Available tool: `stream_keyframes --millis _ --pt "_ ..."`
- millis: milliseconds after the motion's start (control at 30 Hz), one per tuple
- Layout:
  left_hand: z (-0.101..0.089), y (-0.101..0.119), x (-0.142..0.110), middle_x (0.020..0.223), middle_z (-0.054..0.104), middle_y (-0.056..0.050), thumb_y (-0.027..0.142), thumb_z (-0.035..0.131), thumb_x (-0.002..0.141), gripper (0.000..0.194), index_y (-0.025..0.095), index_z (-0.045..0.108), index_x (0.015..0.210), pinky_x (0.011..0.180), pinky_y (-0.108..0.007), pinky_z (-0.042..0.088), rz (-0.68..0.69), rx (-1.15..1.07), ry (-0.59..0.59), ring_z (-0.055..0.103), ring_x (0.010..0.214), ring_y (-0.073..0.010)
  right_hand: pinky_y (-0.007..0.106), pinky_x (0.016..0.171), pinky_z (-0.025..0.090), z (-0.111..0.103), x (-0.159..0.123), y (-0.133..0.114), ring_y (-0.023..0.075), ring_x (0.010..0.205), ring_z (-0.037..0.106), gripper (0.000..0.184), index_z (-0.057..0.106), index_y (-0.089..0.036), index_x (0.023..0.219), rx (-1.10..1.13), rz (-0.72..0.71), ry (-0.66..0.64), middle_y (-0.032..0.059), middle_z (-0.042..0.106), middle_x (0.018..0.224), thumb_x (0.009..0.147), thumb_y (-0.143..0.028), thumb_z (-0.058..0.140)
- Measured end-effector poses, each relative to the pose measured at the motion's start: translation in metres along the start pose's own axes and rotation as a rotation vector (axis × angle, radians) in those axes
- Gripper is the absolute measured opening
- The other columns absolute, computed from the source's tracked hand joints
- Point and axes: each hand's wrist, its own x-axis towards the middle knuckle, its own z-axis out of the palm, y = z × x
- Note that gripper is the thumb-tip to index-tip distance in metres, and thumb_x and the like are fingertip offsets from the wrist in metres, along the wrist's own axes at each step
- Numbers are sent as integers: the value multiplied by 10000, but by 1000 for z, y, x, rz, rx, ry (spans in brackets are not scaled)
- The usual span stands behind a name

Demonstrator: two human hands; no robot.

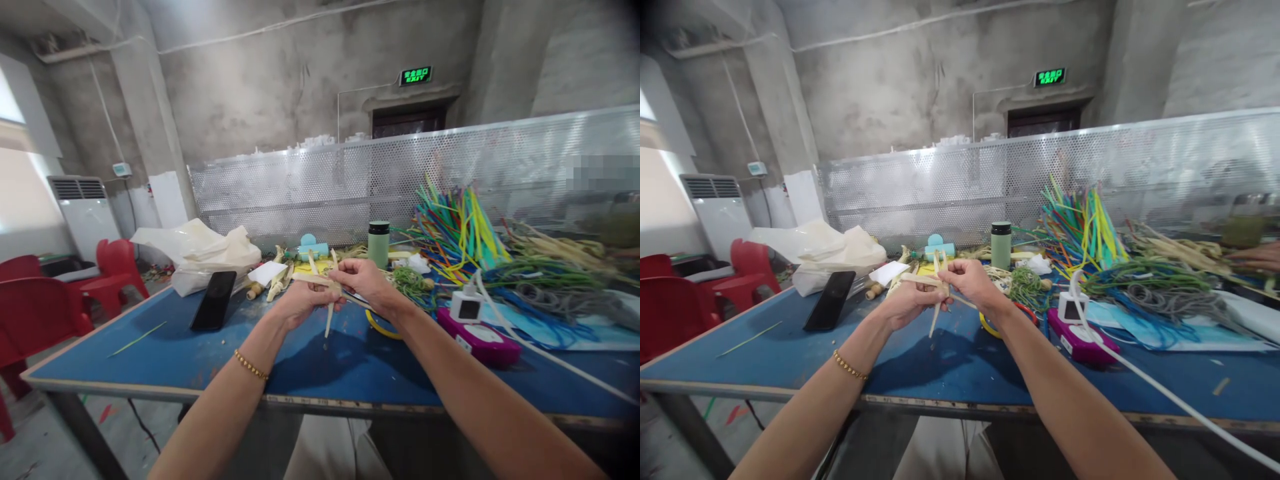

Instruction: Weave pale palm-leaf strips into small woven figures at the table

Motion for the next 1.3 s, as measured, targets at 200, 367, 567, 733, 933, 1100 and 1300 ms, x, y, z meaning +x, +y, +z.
stream_keyframes --millis 200,367,567,733,933,1100,1300 --pt "3 -2 1 788 668 -84 384 745 701 355 82 664 867 623 -301 502 5 -28 87 628 653 -152 203 404 262 6 2 2 50 411 373 235 571 -146 630 32 25 73 -50 488 507 679 -354 670" --pt "4 -2 1 675 658 -74 375 769 663 339 73 654 764 581 -289 488 38 8 120 612 582 -147 211 403 264 13 0 0 55 392 360 275 531 -165 601 54 67 92 -60 465 462 658 -390 679" --pt "1 -1 0 635 664 -73 370 754 674 299 101 628 710 569 -291 477 61 98 100 617 555 -158 222 444 295 10 2 1 72 443 378 327 550 -158 605 -32 20 181 -55 452 465 640 -446 701" --pt "-1 -2 0 667 686 -94 357 728 701 271 106 628 722 575 -291 473 52 136 74 626 568 -165 232 467 309 9 3 2 85 468 391 387 551 -158 615 -91 -9 203 -43 459 480 660 -520 680" --pt "0 -1 2 700 685 -96 321 748 672 274 89 646 776 593 -294 490 64 93 240 636 601 -170 246 522 338 -1 5 2 115 544 461 388 621 -141 706 -382 -91 275 20 579 621 793 -511 541" --pt "-1 0 3 665 680 -83 326 730 690 257 91 656 763 560 -271 475 107 148 288 619 557 -153 241 493 314 -5 3 4 116 528 454 422 583 -148 575 -462 -51 47 -2 522 528 814 -487 503" --pt "1 -2 5 639 671 -69 336 751 663 277 98 637 749 555 -286 499 125 173 307 629 564 -168 253 587 472 6 2 9 130 580 584 232 613 -158 691 -74 59 6 11 627 635 701 -387 644"
